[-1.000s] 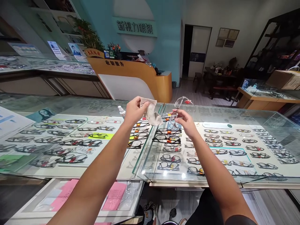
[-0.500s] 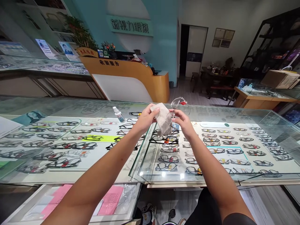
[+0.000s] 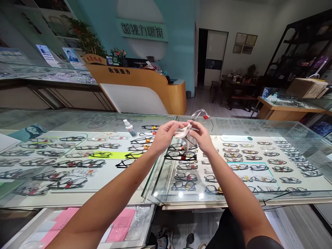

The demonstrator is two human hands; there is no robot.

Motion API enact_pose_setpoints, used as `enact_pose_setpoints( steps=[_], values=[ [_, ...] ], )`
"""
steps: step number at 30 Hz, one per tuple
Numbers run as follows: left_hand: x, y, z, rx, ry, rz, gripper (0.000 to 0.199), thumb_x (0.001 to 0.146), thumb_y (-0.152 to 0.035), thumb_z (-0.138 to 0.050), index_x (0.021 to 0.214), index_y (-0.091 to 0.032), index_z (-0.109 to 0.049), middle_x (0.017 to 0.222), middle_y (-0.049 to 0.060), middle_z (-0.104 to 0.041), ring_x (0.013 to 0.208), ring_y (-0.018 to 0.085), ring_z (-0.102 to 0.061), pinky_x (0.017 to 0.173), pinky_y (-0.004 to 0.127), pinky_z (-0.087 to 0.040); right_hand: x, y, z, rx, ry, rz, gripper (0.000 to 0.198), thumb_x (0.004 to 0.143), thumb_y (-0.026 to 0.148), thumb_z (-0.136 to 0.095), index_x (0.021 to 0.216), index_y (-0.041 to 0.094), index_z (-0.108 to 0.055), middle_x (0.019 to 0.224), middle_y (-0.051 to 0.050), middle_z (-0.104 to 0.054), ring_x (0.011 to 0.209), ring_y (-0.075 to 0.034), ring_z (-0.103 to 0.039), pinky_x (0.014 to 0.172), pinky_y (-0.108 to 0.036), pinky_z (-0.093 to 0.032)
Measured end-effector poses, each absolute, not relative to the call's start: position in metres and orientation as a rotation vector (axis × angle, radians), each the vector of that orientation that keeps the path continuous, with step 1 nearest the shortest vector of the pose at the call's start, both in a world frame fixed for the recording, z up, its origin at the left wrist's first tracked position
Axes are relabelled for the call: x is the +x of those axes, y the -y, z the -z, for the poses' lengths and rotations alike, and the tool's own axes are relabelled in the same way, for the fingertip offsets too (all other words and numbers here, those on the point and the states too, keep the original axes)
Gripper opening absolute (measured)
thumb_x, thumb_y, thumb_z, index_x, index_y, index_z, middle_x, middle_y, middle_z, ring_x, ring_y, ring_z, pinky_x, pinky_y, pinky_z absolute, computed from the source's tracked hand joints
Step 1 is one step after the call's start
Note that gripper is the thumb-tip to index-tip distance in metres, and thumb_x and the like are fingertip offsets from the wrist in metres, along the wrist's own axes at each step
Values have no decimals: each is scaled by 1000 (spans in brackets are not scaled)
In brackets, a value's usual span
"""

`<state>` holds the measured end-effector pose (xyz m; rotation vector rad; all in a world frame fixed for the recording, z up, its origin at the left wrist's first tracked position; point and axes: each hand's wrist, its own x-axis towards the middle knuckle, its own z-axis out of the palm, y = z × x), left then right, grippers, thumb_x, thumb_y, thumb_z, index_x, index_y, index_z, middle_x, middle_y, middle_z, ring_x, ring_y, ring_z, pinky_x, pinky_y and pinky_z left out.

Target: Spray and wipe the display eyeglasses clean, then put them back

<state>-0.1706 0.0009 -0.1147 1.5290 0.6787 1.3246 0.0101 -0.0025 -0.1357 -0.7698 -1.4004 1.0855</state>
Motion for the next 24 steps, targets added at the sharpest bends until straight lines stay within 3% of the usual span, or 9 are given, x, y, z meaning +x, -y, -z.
enact_pose_setpoints(
  steps=[3,8,12,15,18,21,24],
  values=[
    [-166,-2,121,1495,-753,-1431,49,75,-59,-88,94,-19,-67,103,8,-74,102,22,-69,87,31,-54,6,5,138,-773,1443,-1071,54,79,59,-85,121,28,-73,144,-8,-70,130,-28,-66,115,-45,-52],
    [-166,-10,129,1336,-828,-1397,63,63,-52,-97,103,-22,-57,99,1,-65,84,13,-64,76,26,-52,2,9,139,-759,1482,-1070,54,78,62,-85,118,27,-75,146,-9,-68,131,-29,-65,115,-46,-51],
    [-173,-11,126,1326,-910,-1217,63,65,-59,-95,100,-20,-61,86,-1,-65,69,11,-58,63,24,-45,3,11,136,-746,1498,-1061,54,78,64,-85,117,27,-75,147,-9,-68,131,-29,-65,116,-47,-51],
    [-177,-9,122,1412,-856,-978,59,73,-71,-86,84,-18,-65,69,-1,-61,60,12,-51,56,25,-38,4,12,135,-756,1499,-1054,56,78,66,-85,118,27,-74,149,-10,-67,133,-30,-64,116,-47,-51],
    [-178,-9,122,1421,-735,-834,66,74,-81,-79,72,-17,-64,64,1,-62,58,13,-52,56,26,-38,3,13,135,-755,1493,-1073,58,78,66,-85,119,27,-73,150,-10,-67,133,-30,-64,115,-47,-53],
    [-176,-11,127,1328,-630,-791,69,70,-85,-79,76,-17,-70,66,4,-65,59,15,-57,58,28,-44,3,14,134,-729,1473,-1114,59,77,65,-86,121,29,-73,151,-8,-67,136,-30,-63,115,-46,-54],
    [-173,-13,130,1235,-553,-796,65,67,-77,-88,84,-16,-75,71,6,-68,61,15,-59,60,28,-46,5,15,131,-709,1460,-1160,58,78,62,-86,123,29,-73,152,-7,-66,138,-31,-62,114,-46,-56]
  ],
)
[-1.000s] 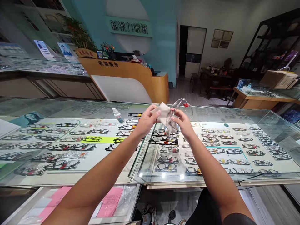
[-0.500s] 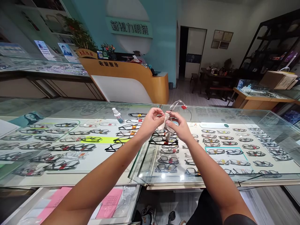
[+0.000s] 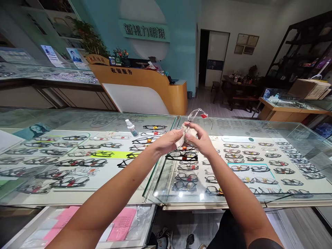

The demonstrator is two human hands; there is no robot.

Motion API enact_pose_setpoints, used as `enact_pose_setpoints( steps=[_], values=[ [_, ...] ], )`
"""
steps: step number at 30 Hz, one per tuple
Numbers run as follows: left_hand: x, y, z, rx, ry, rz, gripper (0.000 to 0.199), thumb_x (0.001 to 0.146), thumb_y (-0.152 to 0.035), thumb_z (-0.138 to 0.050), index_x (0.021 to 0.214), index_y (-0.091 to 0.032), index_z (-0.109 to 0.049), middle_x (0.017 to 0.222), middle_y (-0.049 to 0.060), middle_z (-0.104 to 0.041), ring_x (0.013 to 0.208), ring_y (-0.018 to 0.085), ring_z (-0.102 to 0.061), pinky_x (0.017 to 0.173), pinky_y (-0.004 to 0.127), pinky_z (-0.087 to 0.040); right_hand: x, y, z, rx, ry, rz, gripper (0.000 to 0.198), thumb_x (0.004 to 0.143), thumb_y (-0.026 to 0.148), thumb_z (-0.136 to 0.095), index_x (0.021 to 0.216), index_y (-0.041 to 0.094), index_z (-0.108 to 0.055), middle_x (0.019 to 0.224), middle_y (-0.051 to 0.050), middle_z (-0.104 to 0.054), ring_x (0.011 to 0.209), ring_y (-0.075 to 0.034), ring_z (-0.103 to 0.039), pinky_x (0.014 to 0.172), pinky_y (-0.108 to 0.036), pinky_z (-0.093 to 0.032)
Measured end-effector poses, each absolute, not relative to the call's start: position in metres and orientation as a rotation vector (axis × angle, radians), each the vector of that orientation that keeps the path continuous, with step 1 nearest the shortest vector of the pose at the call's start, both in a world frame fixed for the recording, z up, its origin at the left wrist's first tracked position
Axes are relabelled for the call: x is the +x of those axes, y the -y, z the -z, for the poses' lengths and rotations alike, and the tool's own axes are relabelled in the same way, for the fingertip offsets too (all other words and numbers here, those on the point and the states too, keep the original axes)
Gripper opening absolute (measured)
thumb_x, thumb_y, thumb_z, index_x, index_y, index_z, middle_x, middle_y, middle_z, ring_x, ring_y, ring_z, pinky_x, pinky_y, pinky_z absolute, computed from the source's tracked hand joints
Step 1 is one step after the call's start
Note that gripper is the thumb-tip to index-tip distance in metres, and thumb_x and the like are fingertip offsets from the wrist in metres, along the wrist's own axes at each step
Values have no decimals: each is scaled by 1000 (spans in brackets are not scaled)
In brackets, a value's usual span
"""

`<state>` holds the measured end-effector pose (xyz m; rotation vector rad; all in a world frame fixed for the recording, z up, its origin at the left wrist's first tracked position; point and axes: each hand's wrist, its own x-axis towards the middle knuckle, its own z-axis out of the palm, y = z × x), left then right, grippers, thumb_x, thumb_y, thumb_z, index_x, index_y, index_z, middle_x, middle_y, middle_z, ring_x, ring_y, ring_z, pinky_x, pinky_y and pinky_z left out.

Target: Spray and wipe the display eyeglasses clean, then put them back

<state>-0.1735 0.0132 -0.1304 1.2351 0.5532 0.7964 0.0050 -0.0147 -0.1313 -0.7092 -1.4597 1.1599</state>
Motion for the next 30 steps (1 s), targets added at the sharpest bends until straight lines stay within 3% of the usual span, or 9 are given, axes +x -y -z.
enact_pose_setpoints(
  steps=[6,11,17,20,25,30],
  values=[
    [-172,-11,127,1134,-494,-856,64,57,-59,-102,94,-14,-77,85,8,-75,73,15,-66,71,26,-51,7,16,128,-698,1446,-1265,64,75,60,-88,130,30,-72,149,-7,-68,126,-30,-68,94,-41,-64],
    [-168,-6,127,1149,-560,-946,62,55,-50,-105,98,-15,-76,81,3,-73,70,12,-64,67,23,-47,6,14,129,-724,1409,-1278,64,76,65,-86,127,29,-77,140,-7,-75,125,-30,-70,106,-43,-59],
    [-160,0,131,1279,-642,-1088,68,61,-58,-99,108,-15,-74,81,1,-70,67,12,-59,64,23,-45,6,9,133,-698,1338,-1246,49,83,69,-78,107,27,-85,135,-6,-78,145,-32,-58,126,-47,-41],
    [-157,2,132,1360,-674,-1215,66,69,-64,-92,108,-14,-74,88,3,-72,74,14,-60,70,24,-47,2,9,136,-678,1350,-1218,47,82,71,-79,93,26,-87,132,-7,-79,141,-32,-60,128,-47,-37],
    [-155,0,134,1438,-682,-1308,69,78,-79,-77,100,-13,-75,84,4,-71,76,15,-59,72,25,-47,-3,9,137,-695,1313,-1202,49,74,74,-83,82,26,-87,121,-8,-82,129,-31,-65,124,-47,-40],
    [-164,-5,131,1452,-600,-1042,75,76,-80,-79,109,-13,-75,75,1,-65,65,12,-53,61,23,-42,4,12,129,-738,1201,-1221,45,76,67,-84,91,24,-88,119,-6,-81,123,-29,-67,113,-42,-49]
  ],
)
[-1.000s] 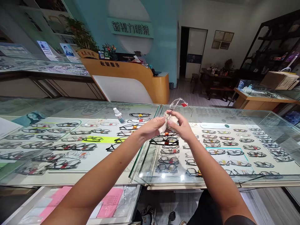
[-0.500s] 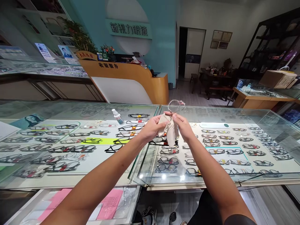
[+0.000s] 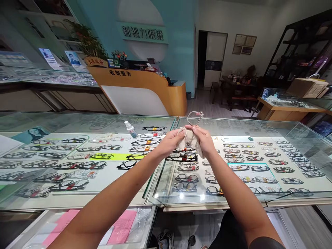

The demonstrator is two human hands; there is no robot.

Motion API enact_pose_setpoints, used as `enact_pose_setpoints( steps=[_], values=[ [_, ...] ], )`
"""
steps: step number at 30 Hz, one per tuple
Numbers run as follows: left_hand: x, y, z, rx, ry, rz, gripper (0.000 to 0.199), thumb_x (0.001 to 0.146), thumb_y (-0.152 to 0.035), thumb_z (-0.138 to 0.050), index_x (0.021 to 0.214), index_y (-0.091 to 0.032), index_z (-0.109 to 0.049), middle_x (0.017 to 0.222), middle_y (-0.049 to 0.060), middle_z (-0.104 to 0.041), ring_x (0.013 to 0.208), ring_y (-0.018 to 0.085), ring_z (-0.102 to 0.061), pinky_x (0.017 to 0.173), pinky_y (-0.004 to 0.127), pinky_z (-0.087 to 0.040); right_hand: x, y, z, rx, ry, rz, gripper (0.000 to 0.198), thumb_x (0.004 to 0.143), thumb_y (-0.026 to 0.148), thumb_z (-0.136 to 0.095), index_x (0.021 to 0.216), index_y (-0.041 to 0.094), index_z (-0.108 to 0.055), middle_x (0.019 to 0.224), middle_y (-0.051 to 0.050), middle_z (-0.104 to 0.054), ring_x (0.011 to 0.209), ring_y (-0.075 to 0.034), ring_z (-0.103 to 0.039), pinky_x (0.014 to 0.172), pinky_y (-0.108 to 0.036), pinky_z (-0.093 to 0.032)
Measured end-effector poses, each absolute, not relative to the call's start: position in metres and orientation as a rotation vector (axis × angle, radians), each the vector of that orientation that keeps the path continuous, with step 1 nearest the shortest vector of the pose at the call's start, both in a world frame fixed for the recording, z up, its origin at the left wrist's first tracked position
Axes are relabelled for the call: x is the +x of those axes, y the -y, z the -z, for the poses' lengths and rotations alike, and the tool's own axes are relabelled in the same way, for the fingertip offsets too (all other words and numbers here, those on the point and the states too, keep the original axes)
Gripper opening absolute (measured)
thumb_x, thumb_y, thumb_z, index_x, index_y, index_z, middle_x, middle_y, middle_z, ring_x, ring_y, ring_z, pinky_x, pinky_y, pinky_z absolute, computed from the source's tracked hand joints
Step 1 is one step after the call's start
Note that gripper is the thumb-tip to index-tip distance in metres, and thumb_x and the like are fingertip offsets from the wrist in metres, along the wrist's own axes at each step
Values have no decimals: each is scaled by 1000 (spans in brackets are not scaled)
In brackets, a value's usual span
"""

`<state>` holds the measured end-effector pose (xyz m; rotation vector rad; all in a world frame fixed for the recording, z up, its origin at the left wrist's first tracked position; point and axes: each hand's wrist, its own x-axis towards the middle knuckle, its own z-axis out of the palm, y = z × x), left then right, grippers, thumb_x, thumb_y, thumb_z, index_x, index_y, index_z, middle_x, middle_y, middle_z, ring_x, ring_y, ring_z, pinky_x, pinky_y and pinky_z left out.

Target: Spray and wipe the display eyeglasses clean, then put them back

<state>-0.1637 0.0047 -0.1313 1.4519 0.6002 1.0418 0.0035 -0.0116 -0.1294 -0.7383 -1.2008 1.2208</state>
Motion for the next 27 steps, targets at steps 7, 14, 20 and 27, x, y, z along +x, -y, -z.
enact_pose_setpoints(
  steps=[7,14,20,27],
  values=[
    [-161,5,129,1493,-617,-1064,71,72,-61,-91,120,-13,-70,89,4,-71,70,13,-59,68,24,-48,1,16,127,-745,1095,-1324,49,74,64,-86,101,23,-87,113,-6,-81,106,-26,-72,96,-37,-57],
    [-153,10,135,1491,-789,-1427,62,83,-75,-75,92,-13,-74,74,1,-66,66,12,-54,63,24,-44,-17,25,132,-694,1149,-1300,47,78,67,-82,98,24,-86,113,-5,-81,118,-28,-70,111,-42,-52],
    [-153,-5,139,1376,-701,-1314,78,74,-89,-71,90,-14,-77,72,3,-71,65,14,-59,62,25,-47,-8,17,134,-724,1217,-1148,40,80,65,-81,90,26,-86,121,-7,-78,131,-30,-62,122,-47,-44],
    [-162,-21,141,1080,-764,-1360,74,75,-84,-76,98,-14,-77,85,7,-78,80,20,-71,75,30,-55,7,11,130,-756,1287,-1037,33,86,58,-74,86,27,-87,126,-8,-71,136,-32,-58,125,-48,-38]
  ],
)
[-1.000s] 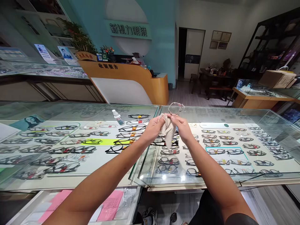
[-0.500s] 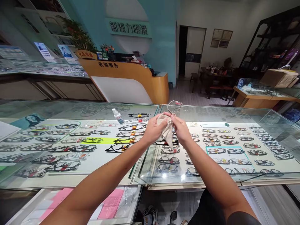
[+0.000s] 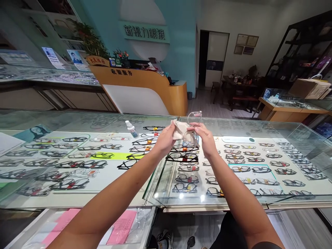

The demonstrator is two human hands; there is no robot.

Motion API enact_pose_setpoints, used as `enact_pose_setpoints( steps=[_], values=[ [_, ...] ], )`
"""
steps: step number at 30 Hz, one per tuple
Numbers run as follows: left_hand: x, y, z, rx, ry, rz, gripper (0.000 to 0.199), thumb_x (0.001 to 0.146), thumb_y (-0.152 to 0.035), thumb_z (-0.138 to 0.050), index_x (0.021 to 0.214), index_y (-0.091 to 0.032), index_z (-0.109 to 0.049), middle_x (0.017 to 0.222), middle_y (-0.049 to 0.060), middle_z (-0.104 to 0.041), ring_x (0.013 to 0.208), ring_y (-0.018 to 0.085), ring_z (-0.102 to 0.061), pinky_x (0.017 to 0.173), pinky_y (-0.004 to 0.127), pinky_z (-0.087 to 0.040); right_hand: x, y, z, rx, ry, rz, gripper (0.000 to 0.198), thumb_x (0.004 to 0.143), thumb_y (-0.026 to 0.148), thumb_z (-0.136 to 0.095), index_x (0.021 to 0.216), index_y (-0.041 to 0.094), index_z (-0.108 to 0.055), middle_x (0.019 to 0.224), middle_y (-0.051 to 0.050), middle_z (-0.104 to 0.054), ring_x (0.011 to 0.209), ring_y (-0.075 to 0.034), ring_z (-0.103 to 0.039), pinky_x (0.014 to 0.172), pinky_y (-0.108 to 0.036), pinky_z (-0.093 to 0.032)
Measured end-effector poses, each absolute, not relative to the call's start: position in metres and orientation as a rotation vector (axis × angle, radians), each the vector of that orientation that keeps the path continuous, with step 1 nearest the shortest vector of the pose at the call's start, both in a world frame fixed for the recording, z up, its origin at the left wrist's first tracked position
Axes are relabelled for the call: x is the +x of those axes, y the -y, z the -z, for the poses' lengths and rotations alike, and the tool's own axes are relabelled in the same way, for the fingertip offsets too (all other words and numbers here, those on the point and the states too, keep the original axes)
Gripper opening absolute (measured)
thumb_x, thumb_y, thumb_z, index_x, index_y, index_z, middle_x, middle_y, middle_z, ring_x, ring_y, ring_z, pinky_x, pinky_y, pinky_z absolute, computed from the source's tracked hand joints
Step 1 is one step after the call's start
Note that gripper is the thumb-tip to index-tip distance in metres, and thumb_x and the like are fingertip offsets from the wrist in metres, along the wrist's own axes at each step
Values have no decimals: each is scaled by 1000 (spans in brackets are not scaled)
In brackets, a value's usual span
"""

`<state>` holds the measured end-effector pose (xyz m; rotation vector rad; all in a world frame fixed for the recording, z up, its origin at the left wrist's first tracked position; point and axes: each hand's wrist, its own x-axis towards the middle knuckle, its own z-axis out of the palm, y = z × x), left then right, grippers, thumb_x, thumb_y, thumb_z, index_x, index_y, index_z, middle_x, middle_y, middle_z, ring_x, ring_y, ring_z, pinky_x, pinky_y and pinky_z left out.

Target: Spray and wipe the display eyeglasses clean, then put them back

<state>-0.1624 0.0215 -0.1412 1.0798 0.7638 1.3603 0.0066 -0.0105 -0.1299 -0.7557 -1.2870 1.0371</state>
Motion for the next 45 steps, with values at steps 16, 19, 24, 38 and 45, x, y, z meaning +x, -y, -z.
enact_pose_setpoints(
  steps=[16,19,24,38,45],
  values=[
    [-171,-24,133,1229,-661,-1348,76,68,-85,-81,91,-13,-74,81,5,-77,82,19,-71,76,28,-54,4,15,129,-866,1535,-1039,37,87,56,-71,76,25,-87,96,-6,-66,106,-26,-61,108,-45,-42],
    [-173,-20,129,1253,-653,-1313,72,69,-80,-84,92,-13,-74,83,4,-76,78,16,-67,76,27,-53,3,15,129,-857,1512,-1030,37,86,57,-72,75,24,-87,95,-5,-66,103,-25,-61,106,-44,-42],
    [-180,-12,119,1307,-667,-1203,67,64,-63,-96,101,-12,-74,84,3,-72,74,13,-63,69,23,-49,3,16,128,-803,1480,-1057,36,85,54,-73,70,23,-83,97,-6,-68,104,-25,-62,106,-42,-43],
    [-178,-10,121,1410,-744,-1242,59,70,-70,-89,75,-14,-69,61,1,-63,52,10,-50,51,24,-38,1,18,129,-723,1663,-1206,38,86,56,-73,68,23,-83,95,-6,-72,100,-25,-63,103,-42,-45],
    [-190,-13,115,1421,-571,-1066,58,69,-60,-95,96,-13,-74,77,4,-71,62,12,-58,56,23,-43,7,21,118,-712,1525,-1229,33,83,52,-75,67,24,-84,90,-6,-72,94,-25,-62,100,-40,-48]
  ],
)
